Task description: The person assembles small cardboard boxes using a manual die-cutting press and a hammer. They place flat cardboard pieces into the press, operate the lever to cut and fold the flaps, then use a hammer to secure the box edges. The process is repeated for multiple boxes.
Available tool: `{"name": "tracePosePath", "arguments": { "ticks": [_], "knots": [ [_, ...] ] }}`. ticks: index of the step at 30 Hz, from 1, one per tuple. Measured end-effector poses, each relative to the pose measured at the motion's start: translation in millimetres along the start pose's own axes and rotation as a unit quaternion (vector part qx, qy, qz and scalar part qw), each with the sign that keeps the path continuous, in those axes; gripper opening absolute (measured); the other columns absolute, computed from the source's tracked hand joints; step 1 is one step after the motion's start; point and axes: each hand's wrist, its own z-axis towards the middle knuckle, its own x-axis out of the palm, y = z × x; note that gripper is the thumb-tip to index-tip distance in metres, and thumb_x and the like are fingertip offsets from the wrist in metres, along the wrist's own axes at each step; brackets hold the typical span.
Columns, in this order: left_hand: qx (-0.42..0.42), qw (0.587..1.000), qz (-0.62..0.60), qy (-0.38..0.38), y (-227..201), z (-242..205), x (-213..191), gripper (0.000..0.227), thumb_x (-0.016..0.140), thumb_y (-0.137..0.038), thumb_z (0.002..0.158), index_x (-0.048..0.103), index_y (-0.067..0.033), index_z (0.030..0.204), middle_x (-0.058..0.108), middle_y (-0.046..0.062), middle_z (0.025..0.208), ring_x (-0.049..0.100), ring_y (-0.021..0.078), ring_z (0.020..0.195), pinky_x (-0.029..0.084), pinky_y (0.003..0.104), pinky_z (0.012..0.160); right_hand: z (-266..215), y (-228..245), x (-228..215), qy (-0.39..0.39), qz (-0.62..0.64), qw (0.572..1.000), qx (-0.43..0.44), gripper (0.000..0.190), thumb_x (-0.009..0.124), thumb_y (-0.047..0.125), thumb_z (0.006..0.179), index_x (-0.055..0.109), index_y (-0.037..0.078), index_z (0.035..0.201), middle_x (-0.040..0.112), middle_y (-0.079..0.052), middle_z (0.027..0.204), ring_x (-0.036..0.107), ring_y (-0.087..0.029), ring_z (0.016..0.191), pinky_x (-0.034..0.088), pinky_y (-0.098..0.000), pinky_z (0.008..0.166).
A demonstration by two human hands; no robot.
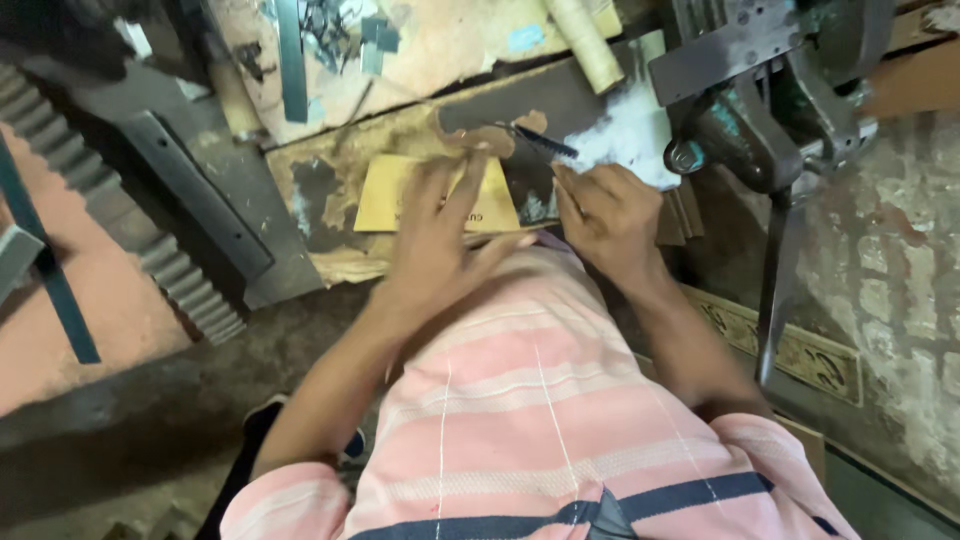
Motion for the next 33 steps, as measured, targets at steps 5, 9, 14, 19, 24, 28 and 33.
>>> {"name": "tracePosePath", "arguments": {
  "ticks": [5,9,14,19,24,28,33],
  "knots": [
    [-0.107,0.963,-0.219,-0.11,-28.7,63.8,59.8,0.029,0.081,-0.02,0.096,0.071,-0.0017,0.115,0.072,0.011,0.092,0.068,0.0212,0.078,0.056,0.029,0.074,1.0,7.0,-20.2,-0.055,0.003,0.998,0.013,0.031,0.079,0.0,0.081,0.073,-0.003,0.112,0.07,-0.017,0.095,0.069,-0.03,0.084,0.056,-0.038,0.074],
    [-0.065,0.939,-0.332,-0.057,-35.5,110.5,79.6,0.02,0.072,-0.011,0.101,0.073,-0.002,0.118,0.076,0.008,0.094,0.065,0.018,0.076,0.052,0.029,0.068,-49.6,-28.0,-56.2,-0.152,-0.07,0.981,0.094,0.029,0.083,0.015,0.095,0.073,0.001,0.118,0.072,-0.014,0.108,0.071,-0.031,0.098,0.056,-0.0393,0.086],
    [0.1,0.973,-0.187,-0.09,-6.4,212.5,119.0,0.021,0.078,-0.008,0.093,0.075,-0.0041,0.114,0.071,0.011,0.092,0.068,0.0211,0.076,0.053,0.032,0.069,-207.8,-128.3,-99.2,-0.137,-0.32,0.913,0.213,0.046,0.086,0.03,0.094,0.073,-0.005,0.122,0.071,-0.021,0.102,0.066,-0.038,0.094,0.05,-0.0487,0.096],
    [0.14,0.983,-0.109,-0.038,27.1,286.3,146.4,0.024,0.082,-0.011,0.083,0.079,-0.005,0.107,0.071,0.011,0.079,0.065,0.0246,0.066,0.051,0.038,0.064,-340.0,-167.7,-118.6,0.098,-0.384,0.784,0.478,0.047,0.079,0.055,0.083,0.078,0.008,0.085,0.067,-0.018,0.067,0.07,-0.039,0.07,0.059,-0.05,0.076],
    [0.184,0.981,0.031,-0.061,31.3,288.5,145.7,0.016,0.081,-0.015,0.086,0.082,-0.0112,0.102,0.067,0.006,0.069,0.062,0.0274,0.068,0.049,0.043,0.062,-367.2,-129.7,-186.3,0.128,-0.47,0.704,0.517,0.048,0.078,0.061,0.079,0.082,0.016,0.094,0.071,-0.013,0.071,0.07,-0.033,0.067,0.055,-0.0442,0.069],
    [0.212,0.971,0.103,-0.035,27.6,295.0,145.3,0.018,0.076,-0.011,0.083,0.084,-0.0151,0.099,0.069,0.006,0.072,0.062,0.0296,0.07,0.05,0.043,0.061,-358.4,-87.5,-225.8,0.025,-0.587,0.725,0.36,0.047,0.079,0.063,0.084,0.079,0.016,0.086,0.062,-0.008,0.062,0.061,-0.028,0.06,0.047,-0.0372,0.061],
    [0.237,0.964,0.115,-0.028,35.7,299.2,147.1,0.015,0.074,-0.012,0.084,0.082,-0.0157,0.097,0.068,0.005,0.076,0.066,0.0285,0.078,0.051,0.043,0.064,-339.9,-109.9,-176.8,-0.004,-0.583,0.754,0.303,0.042,0.082,0.057,0.084,0.079,0.015,0.087,0.062,-0.007,0.065,0.06,-0.027,0.06,0.048,-0.0374,0.063]
  ]
}}
